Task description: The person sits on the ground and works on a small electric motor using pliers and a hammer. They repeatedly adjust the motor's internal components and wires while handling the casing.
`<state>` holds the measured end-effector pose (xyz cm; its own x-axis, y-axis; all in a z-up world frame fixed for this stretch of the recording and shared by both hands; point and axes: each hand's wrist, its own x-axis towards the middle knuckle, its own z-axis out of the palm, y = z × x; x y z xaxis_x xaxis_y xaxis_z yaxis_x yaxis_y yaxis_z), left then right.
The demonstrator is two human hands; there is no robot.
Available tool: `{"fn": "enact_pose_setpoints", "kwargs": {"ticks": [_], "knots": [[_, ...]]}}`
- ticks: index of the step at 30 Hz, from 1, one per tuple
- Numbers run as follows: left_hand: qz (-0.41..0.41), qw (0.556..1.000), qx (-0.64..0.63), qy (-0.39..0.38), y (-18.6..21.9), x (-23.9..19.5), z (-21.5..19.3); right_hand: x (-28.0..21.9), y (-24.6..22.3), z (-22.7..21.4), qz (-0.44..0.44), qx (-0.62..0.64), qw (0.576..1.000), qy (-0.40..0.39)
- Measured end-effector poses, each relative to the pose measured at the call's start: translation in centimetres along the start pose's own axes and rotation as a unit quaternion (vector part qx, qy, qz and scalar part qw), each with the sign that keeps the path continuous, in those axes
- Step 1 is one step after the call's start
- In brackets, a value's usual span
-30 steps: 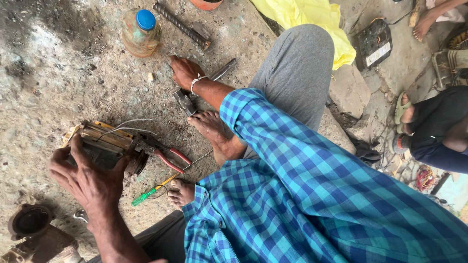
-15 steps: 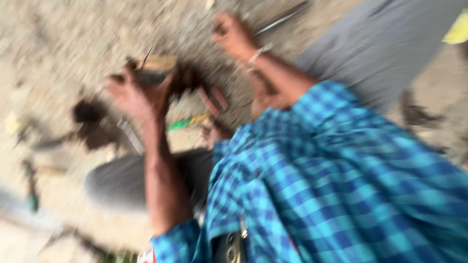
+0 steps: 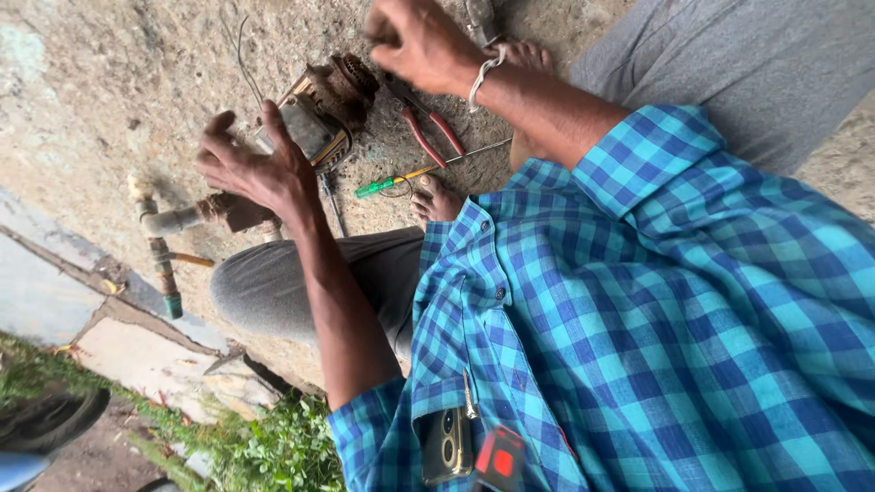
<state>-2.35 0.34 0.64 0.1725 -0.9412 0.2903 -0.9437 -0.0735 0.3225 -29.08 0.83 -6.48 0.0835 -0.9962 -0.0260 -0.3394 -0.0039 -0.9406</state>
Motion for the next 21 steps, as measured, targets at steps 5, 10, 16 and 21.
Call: {"fn": "enact_pose_setpoints", "kwargs": {"ticks": [5,10,16,21], "knots": [[-0.247,0.72,-0.607,-0.23,4.7,-4.8,-1.8,-0.9,-6.6,2.6,-0.141,-0.012,0.986,-0.086],[-0.383,0.517,-0.741,-0.193,5.5,-7.3,0.4,-1.3,-6.5,3.7,-0.132,-0.1,0.974,-0.153],[-0.376,0.59,-0.71,-0.08,1.0,-5.8,-1.0,-1.3,0.7,6.7,0.004,-0.2,0.951,-0.237],[-0.401,0.594,-0.696,-0.041,-1.4,-4.8,-3.7,-5.7,6.1,10.6,-0.287,-0.358,0.879,-0.128]]}}
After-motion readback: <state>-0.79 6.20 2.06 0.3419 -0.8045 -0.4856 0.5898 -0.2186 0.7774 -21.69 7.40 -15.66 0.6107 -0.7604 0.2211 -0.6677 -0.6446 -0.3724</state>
